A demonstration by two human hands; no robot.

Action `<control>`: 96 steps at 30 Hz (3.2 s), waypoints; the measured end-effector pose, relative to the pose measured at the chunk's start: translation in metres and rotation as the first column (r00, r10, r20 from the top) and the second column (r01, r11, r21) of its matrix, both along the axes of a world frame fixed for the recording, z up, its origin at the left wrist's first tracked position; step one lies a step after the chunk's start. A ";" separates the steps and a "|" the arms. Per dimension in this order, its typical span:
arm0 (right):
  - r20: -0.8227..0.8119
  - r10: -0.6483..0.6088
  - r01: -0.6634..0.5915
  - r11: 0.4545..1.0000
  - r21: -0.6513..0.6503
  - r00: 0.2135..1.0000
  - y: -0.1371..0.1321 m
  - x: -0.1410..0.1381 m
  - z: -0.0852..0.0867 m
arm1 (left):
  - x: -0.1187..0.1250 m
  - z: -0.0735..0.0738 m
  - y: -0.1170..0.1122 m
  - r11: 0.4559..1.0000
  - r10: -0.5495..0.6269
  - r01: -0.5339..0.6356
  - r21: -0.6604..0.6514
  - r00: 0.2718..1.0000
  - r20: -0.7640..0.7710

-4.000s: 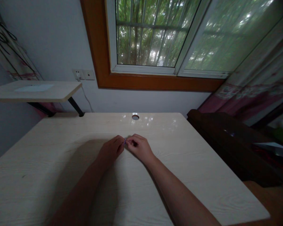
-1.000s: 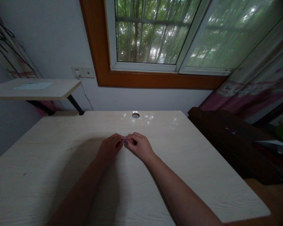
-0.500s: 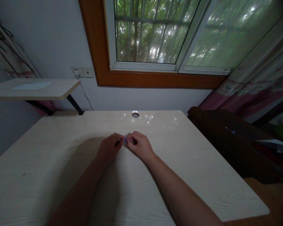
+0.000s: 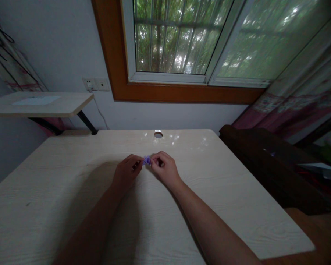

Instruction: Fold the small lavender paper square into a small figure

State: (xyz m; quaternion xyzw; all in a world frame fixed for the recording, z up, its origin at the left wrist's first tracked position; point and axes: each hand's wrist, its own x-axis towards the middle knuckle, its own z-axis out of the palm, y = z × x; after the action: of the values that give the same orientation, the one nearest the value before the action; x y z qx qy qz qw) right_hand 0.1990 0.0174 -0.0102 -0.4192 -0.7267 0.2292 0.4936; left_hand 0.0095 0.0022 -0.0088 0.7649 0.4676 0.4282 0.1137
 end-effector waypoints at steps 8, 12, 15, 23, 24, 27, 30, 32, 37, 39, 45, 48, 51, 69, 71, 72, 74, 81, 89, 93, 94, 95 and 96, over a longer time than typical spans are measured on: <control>-0.171 0.022 -0.024 1.000 -0.009 0.985 0.001 -0.001 0.002 | 0.001 0.007 0.000 0.997 0.011 -0.002 -0.082 0.995 0.103; -0.202 0.050 -0.067 0.995 -0.074 0.978 -0.001 -0.001 0.007 | 0.001 0.007 0.001 0.991 0.027 -0.002 -0.136 0.982 0.185; -0.230 0.074 -0.103 0.988 -0.118 0.970 -0.002 -0.002 0.009 | 0.000 0.004 0.002 0.988 0.008 0.025 -0.153 0.977 0.212; -0.308 0.105 -0.176 0.962 -0.209 0.945 -0.002 -0.003 0.005 | -0.001 -0.001 0.004 0.981 -0.016 0.064 -0.186 0.969 0.248; -0.320 0.111 -0.186 0.958 -0.216 0.941 -0.002 -0.003 0.004 | -0.001 -0.002 0.004 0.978 -0.017 0.068 -0.195 0.968 0.252; -0.334 0.129 -0.211 0.952 -0.222 0.934 -0.002 -0.003 0.004 | -0.001 -0.001 0.003 0.977 -0.014 0.065 -0.202 0.970 0.243; -0.338 0.137 -0.227 0.943 -0.243 0.931 -0.003 -0.002 0.004 | 0.000 0.001 0.003 0.977 -0.008 0.057 -0.206 0.972 0.234; -0.343 0.132 -0.231 0.937 -0.264 0.930 -0.003 -0.002 0.004 | 0.000 0.003 0.003 0.976 -0.009 0.060 -0.207 0.971 0.237; -0.335 0.124 -0.221 0.938 -0.266 0.934 -0.001 -0.002 0.001 | 0.001 0.005 0.002 0.980 -0.023 0.063 -0.191 0.979 0.203; -0.313 0.110 -0.195 0.947 -0.256 0.943 0.001 -0.002 -0.002 | 0.001 0.004 0.001 0.984 -0.031 0.057 -0.170 0.988 0.154; -0.218 0.086 -0.131 0.972 -0.198 0.972 0.004 -0.002 -0.007 | 0.001 0.001 0.001 0.997 -0.046 0.047 -0.054 0.999 0.011; -0.207 0.092 -0.134 0.971 -0.198 0.974 0.004 -0.003 -0.007 | 0.000 0.000 0.001 0.999 -0.032 0.032 0.001 0.999 -0.006; -0.305 0.113 -0.205 0.936 -0.286 0.945 0.004 -0.003 -0.005 | 0.000 0.001 0.001 0.999 -0.019 0.019 0.033 1.000 -0.008; -0.640 0.118 -0.436 0.823 -0.364 0.759 0.007 -0.006 -0.009 | -0.001 0.000 -0.001 1.000 -0.023 0.022 0.008 0.999 0.046; -0.606 0.096 -0.379 0.853 -0.358 0.789 0.007 -0.006 -0.007 | 0.000 -0.001 0.000 1.000 -0.016 0.016 0.000 0.999 0.049; -0.593 0.088 -0.358 0.864 -0.354 0.800 0.007 -0.007 -0.005 | 0.000 -0.001 0.000 1.000 -0.012 0.012 -0.004 0.999 0.050; -0.575 0.084 -0.333 0.878 -0.343 0.814 0.006 -0.007 -0.003 | 0.001 0.001 0.000 1.000 -0.005 0.005 -0.013 0.999 0.051; -0.490 0.095 -0.258 0.925 -0.277 0.867 0.005 -0.007 -0.005 | 0.005 0.005 -0.003 0.996 0.003 0.005 -0.085 0.995 0.099; -0.339 0.164 -0.225 0.963 -0.149 0.926 0.001 -0.005 -0.004 | 0.009 -0.002 -0.001 0.946 0.067 0.027 -0.322 0.958 0.278; -0.312 0.149 -0.190 0.976 -0.108 0.938 0.000 -0.005 -0.002 | 0.009 -0.007 0.001 0.948 0.047 0.063 -0.312 0.941 0.334; -0.305 0.150 -0.188 0.977 -0.098 0.940 0.000 -0.005 -0.002 | 0.008 -0.009 0.001 0.950 0.039 0.073 -0.305 0.937 0.346; -0.295 0.152 -0.186 0.979 -0.088 0.943 -0.001 -0.005 -0.002 | 0.008 -0.010 0.002 0.952 0.033 0.079 -0.297 0.934 0.355; -0.280 0.154 -0.182 0.980 -0.078 0.947 -0.001 -0.005 -0.002 | 0.008 -0.011 0.002 0.953 0.030 0.082 -0.291 0.932 0.361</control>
State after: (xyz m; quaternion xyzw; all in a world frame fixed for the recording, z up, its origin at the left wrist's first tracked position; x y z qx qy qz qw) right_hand 0.1936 0.0167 -0.0121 -0.3449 -0.6721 0.3631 0.5455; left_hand 0.0170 0.0044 -0.0198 0.6531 0.4881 0.4835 0.3184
